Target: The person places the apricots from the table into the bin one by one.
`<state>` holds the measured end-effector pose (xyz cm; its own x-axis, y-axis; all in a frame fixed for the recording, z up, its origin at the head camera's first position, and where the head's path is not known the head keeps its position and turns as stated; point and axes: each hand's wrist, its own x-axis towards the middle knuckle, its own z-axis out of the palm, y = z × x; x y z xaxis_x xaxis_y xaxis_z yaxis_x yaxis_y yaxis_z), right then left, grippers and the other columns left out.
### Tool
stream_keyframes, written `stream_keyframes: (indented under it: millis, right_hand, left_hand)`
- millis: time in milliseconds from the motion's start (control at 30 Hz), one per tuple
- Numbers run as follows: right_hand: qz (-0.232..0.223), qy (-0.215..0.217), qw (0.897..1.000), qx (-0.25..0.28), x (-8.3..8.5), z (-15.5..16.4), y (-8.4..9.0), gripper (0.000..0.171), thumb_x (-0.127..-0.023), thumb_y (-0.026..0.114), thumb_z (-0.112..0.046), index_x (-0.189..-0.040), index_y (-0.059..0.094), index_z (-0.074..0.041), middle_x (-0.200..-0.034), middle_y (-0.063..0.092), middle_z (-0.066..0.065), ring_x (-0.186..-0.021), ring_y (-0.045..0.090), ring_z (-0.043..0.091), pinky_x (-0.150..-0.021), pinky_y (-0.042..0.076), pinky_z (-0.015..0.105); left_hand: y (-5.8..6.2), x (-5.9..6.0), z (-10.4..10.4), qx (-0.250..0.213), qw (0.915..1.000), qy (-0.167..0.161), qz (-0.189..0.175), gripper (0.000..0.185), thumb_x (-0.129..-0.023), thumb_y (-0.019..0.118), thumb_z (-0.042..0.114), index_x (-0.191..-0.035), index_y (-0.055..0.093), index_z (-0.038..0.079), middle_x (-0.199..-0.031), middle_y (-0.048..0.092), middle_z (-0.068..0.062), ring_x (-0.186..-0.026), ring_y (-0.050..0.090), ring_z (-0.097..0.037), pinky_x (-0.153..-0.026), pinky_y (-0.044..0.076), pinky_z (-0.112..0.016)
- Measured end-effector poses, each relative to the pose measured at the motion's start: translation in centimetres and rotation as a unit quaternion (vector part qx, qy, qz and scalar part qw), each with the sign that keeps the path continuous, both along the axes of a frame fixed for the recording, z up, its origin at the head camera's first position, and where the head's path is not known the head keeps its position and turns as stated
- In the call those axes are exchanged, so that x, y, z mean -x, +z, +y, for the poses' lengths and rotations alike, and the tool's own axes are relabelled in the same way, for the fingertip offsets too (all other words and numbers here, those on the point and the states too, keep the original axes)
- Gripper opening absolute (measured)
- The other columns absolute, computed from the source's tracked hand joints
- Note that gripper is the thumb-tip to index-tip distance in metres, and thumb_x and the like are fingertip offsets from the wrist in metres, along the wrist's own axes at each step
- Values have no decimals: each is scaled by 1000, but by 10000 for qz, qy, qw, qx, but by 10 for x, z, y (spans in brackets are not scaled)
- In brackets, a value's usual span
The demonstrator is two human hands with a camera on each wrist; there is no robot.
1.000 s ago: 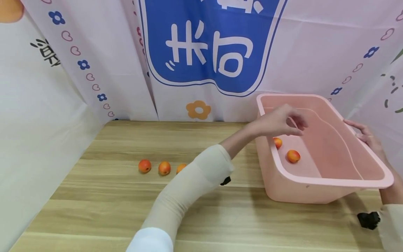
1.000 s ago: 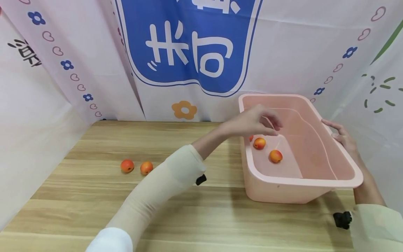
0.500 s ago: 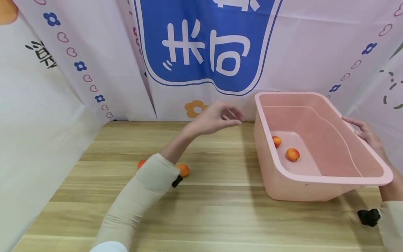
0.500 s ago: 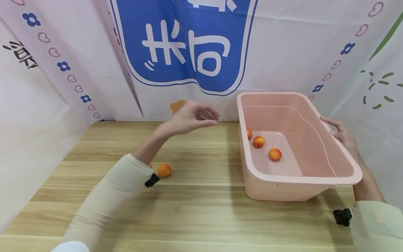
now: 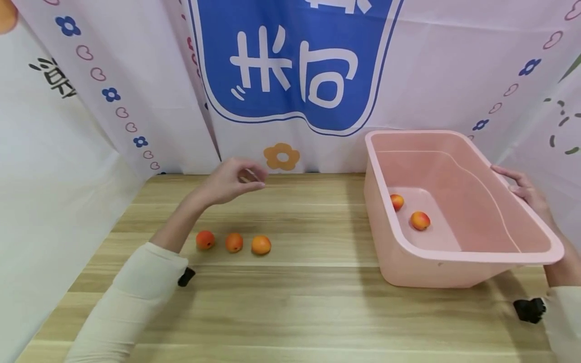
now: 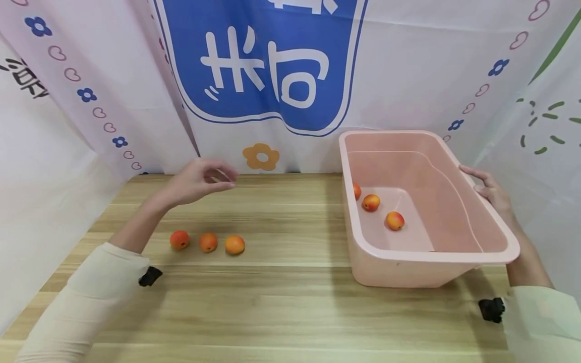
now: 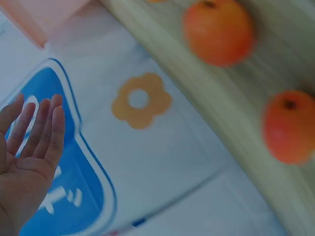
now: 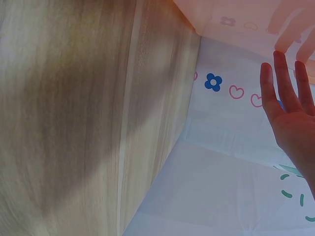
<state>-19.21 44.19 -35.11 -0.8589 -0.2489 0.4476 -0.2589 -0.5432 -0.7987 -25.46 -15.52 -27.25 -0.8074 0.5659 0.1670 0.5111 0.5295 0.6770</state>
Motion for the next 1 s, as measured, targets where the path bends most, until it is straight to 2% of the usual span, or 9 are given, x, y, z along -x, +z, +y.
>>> stream_keyframes:
  millis: [67, 267, 367, 567, 733, 867, 1000]
  right_hand:
    - [62, 18, 10000, -7, 0, -1, 0, 70, -101, 4, 12, -139, 62, 0, -117, 73, 12, -82, 74, 15, -65, 60, 20]
    - [-58, -552, 9979, -338, -2, -6, 4, 69, -102, 9, 11, -136, 66, -5, -116, 74, 8, -81, 72, 12, -63, 58, 18]
    - [-42, -447, 9986, -266, -3, -7, 5, 70, -101, 6, 12, -136, 65, -3, -117, 74, 9, -83, 73, 13, -64, 59, 19]
    - [-97, -403, 9990, -163, -4, -8, 4, 71, -100, 5, 12, -136, 65, -2, -116, 73, 10, -80, 72, 13, -63, 59, 19]
    - [-100, -408, 9990, -154, -3, -7, 4, 71, -101, 5, 12, -135, 65, -2, -118, 74, 10, -80, 73, 13, -62, 59, 19]
    - [-65, -220, 9997, -98, -2, -5, 3, 71, -101, 4, 11, -137, 63, -2, -117, 74, 11, -77, 73, 13, -62, 59, 20]
    - [-65, -239, 9996, -96, -2, -4, 2, 71, -101, 4, 11, -137, 63, -2, -118, 73, 11, -78, 73, 13, -62, 59, 20]
  left_hand:
    - [-5, -2, -13, 77, 9999, 98, -66, 20, -97, 71, 2, -115, 71, -7, -111, 72, -20, -101, 72, -34, -86, 62, -39]
    - [-21, -8, -50, 462, 9979, 408, -206, 25, -98, 71, 6, -119, 69, -8, -115, 71, -22, -104, 71, -35, -89, 61, -42]
    - [-29, -11, -67, 684, 9961, 508, -237, 27, -97, 72, 7, -121, 70, -7, -116, 72, -21, -104, 71, -35, -89, 61, -45]
    - [-42, -15, -96, 1061, 9930, 241, -456, 35, -93, 77, 7, -122, 68, -11, -120, 70, -28, -107, 70, -42, -90, 60, -49]
    - [-54, -17, -115, 1131, 9912, -92, -682, 41, -90, 81, 8, -122, 67, -14, -121, 68, -30, -107, 69, -45, -89, 60, -47]
    - [-61, -19, -124, 1139, 9893, -227, -889, 43, -88, 82, 6, -122, 66, -15, -120, 68, -31, -106, 69, -45, -90, 60, -50]
    - [-68, -20, -126, 1145, 9852, -192, -1258, 48, -86, 84, 8, -124, 65, -14, -122, 67, -30, -107, 70, -42, -90, 60, -48]
